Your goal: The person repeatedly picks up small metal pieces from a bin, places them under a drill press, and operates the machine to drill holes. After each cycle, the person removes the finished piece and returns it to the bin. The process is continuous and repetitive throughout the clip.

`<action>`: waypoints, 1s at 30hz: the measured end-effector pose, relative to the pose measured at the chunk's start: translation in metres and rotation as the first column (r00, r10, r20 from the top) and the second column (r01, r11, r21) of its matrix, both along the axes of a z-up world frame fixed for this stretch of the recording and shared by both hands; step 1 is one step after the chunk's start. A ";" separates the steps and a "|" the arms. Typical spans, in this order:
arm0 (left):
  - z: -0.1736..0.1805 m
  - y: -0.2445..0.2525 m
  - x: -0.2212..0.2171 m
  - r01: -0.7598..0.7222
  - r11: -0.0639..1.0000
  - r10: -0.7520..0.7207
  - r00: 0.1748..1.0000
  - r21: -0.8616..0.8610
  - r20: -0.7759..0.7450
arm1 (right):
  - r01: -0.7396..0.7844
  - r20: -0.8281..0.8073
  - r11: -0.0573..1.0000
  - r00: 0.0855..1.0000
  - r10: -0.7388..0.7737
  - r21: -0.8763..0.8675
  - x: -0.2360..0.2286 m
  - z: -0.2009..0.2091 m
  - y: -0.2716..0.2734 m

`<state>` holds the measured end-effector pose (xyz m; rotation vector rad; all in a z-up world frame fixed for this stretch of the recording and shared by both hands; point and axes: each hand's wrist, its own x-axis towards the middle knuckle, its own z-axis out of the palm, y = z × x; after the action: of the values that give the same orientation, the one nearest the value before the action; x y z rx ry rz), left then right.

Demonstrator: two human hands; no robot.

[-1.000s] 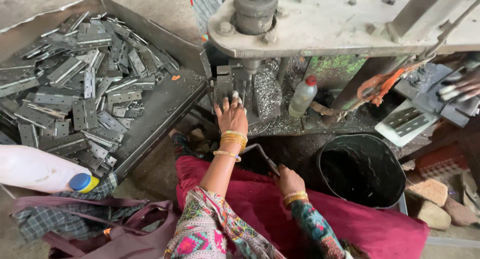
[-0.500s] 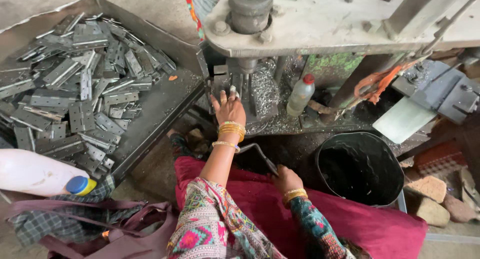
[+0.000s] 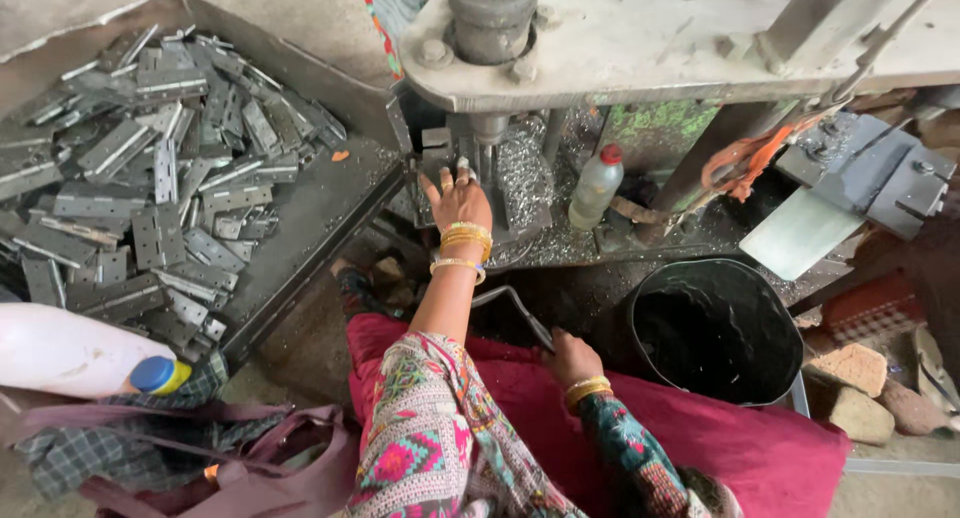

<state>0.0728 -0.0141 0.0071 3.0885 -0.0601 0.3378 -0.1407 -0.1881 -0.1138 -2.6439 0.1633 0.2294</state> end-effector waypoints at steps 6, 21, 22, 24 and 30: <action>-0.018 0.001 -0.051 0.116 0.991 -0.098 0.970 -0.068 0.220 | -0.028 0.535 0.999 0.845 0.015 0.017 0.019 0.121 0.010; 0.027 -0.034 -0.045 0.008 0.999 0.003 0.976 -0.050 0.216 | -0.032 0.477 0.996 0.876 0.068 -0.083 0.043 0.187 0.024; 0.023 -0.033 -0.045 0.052 0.981 -0.019 0.984 -0.188 0.176 | -0.039 0.468 0.995 0.880 0.078 -0.091 0.042 0.188 0.023; 0.014 -0.026 -0.050 0.134 0.885 -0.093 0.989 -0.446 0.111 | -0.056 0.481 0.996 0.873 0.082 -0.067 0.043 0.189 0.020; -0.013 0.019 -0.091 0.186 0.977 -0.166 0.971 -0.107 0.174 | -0.055 0.461 0.990 0.881 0.108 -0.126 0.039 0.184 0.027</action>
<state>-0.0185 0.0045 -0.0058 2.8998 -0.3051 0.5636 -0.1014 -0.1607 0.0706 -2.7288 -0.1011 -0.4059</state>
